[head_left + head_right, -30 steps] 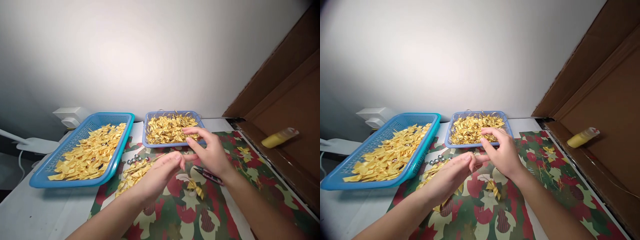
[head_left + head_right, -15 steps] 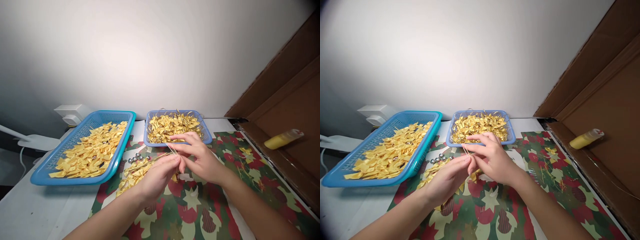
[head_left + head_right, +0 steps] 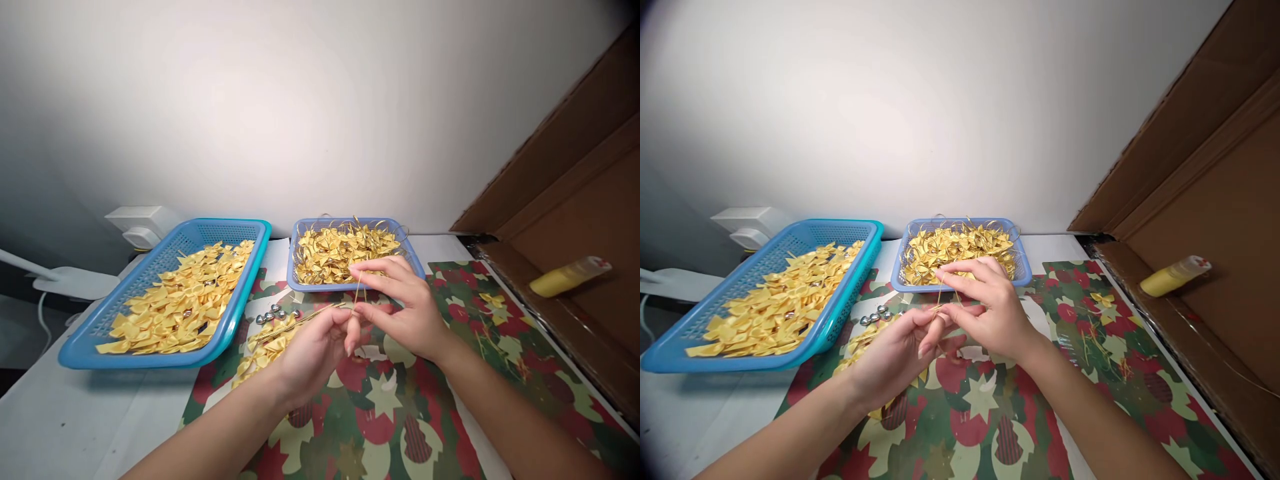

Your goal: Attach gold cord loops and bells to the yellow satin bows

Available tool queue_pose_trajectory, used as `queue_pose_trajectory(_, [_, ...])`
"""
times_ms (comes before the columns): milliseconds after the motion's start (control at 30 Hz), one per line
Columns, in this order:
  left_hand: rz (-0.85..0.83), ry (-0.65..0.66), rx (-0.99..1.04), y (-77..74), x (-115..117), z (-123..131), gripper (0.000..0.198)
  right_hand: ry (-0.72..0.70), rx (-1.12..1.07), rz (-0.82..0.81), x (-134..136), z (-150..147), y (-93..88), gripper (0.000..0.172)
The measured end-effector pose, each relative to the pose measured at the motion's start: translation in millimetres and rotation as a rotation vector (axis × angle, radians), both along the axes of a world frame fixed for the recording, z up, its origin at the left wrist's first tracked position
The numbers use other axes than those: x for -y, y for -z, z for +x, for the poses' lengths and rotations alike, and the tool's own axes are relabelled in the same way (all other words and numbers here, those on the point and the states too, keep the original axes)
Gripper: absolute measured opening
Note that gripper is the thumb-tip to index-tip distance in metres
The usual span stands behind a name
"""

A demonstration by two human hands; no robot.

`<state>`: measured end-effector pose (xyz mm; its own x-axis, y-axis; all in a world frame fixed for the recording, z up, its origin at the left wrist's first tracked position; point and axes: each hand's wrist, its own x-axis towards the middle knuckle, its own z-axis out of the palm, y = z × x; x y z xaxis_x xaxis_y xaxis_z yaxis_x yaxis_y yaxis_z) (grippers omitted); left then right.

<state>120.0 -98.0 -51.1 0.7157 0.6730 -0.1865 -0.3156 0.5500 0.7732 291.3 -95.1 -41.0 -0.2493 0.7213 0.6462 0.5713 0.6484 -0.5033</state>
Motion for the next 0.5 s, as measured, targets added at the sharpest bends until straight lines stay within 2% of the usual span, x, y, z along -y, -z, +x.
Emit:
queue_pose_trajectory(133, [0.004, 0.013, 0.014, 5.0, 2, 3, 0.04, -0.003, 0.05, -0.081, 0, 2, -1.1, 0.03])
queue_pose_trajectory(300, [-0.008, -0.021, -0.043, 2.5, 1, 4, 0.044, -0.032, 0.021, -0.246, -1, 3, 0.8, 0.021])
queue_pose_trajectory(433, [0.184, -0.115, -0.226, -4.7, -3, -2, 0.034, -0.023, -0.072, -0.422, -3, 12, -6.6, 0.015])
queue_pose_trajectory(500, [0.208, -0.122, -0.125, -8.3, -5, -4, 0.036, -0.056, -0.017, -0.546, -3, 20, -14.8, 0.016])
